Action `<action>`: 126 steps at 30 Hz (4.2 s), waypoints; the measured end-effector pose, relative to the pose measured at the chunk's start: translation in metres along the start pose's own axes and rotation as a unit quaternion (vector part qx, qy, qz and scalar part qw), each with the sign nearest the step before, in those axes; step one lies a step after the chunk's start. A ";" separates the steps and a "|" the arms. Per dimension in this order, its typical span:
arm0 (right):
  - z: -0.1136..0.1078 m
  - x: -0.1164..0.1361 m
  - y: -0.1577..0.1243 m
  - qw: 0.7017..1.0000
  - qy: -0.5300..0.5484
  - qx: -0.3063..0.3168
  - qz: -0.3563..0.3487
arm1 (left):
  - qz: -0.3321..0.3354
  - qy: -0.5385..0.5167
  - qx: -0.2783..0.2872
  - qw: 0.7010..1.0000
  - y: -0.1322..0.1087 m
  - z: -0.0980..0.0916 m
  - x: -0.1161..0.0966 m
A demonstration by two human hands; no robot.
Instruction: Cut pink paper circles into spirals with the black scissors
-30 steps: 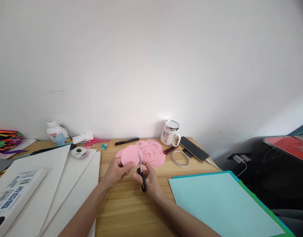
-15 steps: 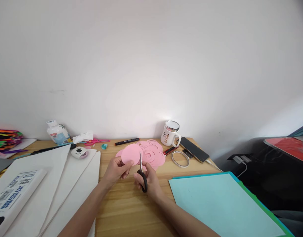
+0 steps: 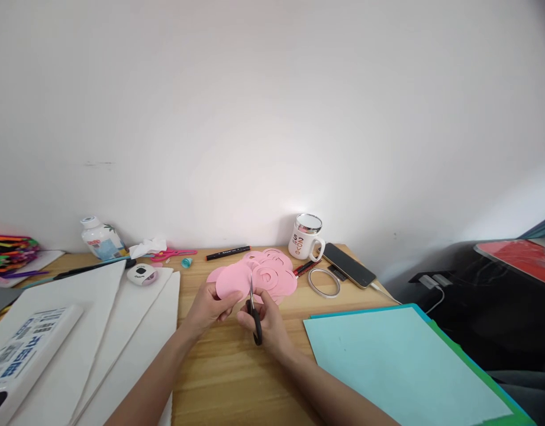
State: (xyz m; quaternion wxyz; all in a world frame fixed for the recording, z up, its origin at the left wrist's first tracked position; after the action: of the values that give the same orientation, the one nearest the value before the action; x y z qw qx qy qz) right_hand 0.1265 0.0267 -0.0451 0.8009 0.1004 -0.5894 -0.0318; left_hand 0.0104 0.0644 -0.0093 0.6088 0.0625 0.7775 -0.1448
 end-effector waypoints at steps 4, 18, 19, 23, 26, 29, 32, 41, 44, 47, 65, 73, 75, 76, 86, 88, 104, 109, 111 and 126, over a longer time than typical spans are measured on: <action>0.000 0.000 0.000 1.000 0.004 0.002 0.003 | 0.000 0.011 0.000 1.000 0.001 0.000 0.000; 0.000 0.002 0.000 0.999 -0.032 0.001 -0.001 | 0.005 -0.003 -0.011 1.000 -0.001 -0.002 -0.005; 0.000 0.001 0.000 0.999 -0.034 0.001 0.000 | 0.006 -0.006 -0.012 1.000 -0.001 -0.003 -0.005; 0.000 0.001 0.000 0.999 -0.038 0.001 0.002 | 0.015 -0.026 -0.009 1.000 0.000 -0.003 -0.005; 0.001 0.002 0.000 0.999 -0.036 0.005 0.002 | 0.006 -0.053 -0.004 0.999 -0.001 -0.001 -0.006; 0.002 0.002 -0.001 0.999 -0.034 0.006 0.003 | -0.007 -0.079 0.000 0.997 -0.002 0.001 -0.008; 0.003 0.001 -0.002 0.999 -0.035 0.005 0.004 | -0.007 -0.085 -0.008 0.996 -0.002 0.001 -0.008; -0.002 0.001 0.001 1.000 -0.018 -0.001 0.003 | 0.011 -0.025 0.001 1.000 0.000 -0.002 -0.002; -0.003 0.002 0.001 1.000 -0.019 0.002 0.006 | 0.011 -0.028 -0.002 1.000 0.000 -0.002 -0.003; -0.002 0.004 0.001 1.000 -0.017 0.001 0.003 | 0.009 -0.037 -0.007 0.999 0.001 -0.002 -0.003; -0.004 -0.001 0.001 0.999 -0.041 -0.008 0.011 | 0.008 -0.062 -0.013 0.998 0.001 -0.004 -0.004; 0.000 0.001 -0.001 0.999 -0.028 -0.003 0.022 | -0.009 -0.095 0.005 0.995 -0.001 0.000 -0.005; 0.001 -0.001 -0.001 0.999 -0.029 -0.001 0.030 | -0.016 -0.090 0.002 0.996 0.000 0.000 -0.002; 0.002 -0.002 -0.002 0.999 -0.030 -0.001 0.032 | -0.017 -0.085 -0.002 0.996 0.000 0.000 -0.001; -0.002 0.000 0.000 1.000 -0.021 -0.007 0.007 | 0.002 -0.025 0.008 1.000 0.003 -0.001 0.006; -0.002 -0.001 0.001 1.000 -0.026 -0.005 0.007 | 0.003 -0.027 0.006 1.000 0.003 -0.001 0.006; -0.002 -0.002 0.000 1.000 -0.028 0.003 0.010 | 0.019 -0.051 -0.004 0.999 0.001 -0.003 -0.003; -0.001 -0.001 0.000 1.000 -0.026 0.002 0.009 | 0.010 -0.094 -0.004 0.996 0.000 -0.003 -0.005; 0.000 -0.001 -0.001 1.000 -0.025 0.001 0.011 | 0.004 -0.115 -0.006 0.993 0.000 -0.002 -0.006; 0.013 0.002 -0.006 0.989 -0.004 0.140 0.047 | 0.019 -0.181 -0.167 0.969 -0.002 -0.019 0.002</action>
State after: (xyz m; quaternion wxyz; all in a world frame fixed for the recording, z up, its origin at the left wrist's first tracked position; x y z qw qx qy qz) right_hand 0.1152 0.0186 -0.0407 0.7773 0.1838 -0.5951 0.0886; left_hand -0.0078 0.0678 -0.0067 0.7435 -0.0523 0.6666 -0.0102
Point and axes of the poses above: each hand's wrist, its own y-axis towards the middle knuckle, its own z-axis out of the palm, x = y × z, the point moved 6 cm from there along y, towards the middle knuckle, and after that the axes turned 7 degrees about -z, right-handed, at the moved point
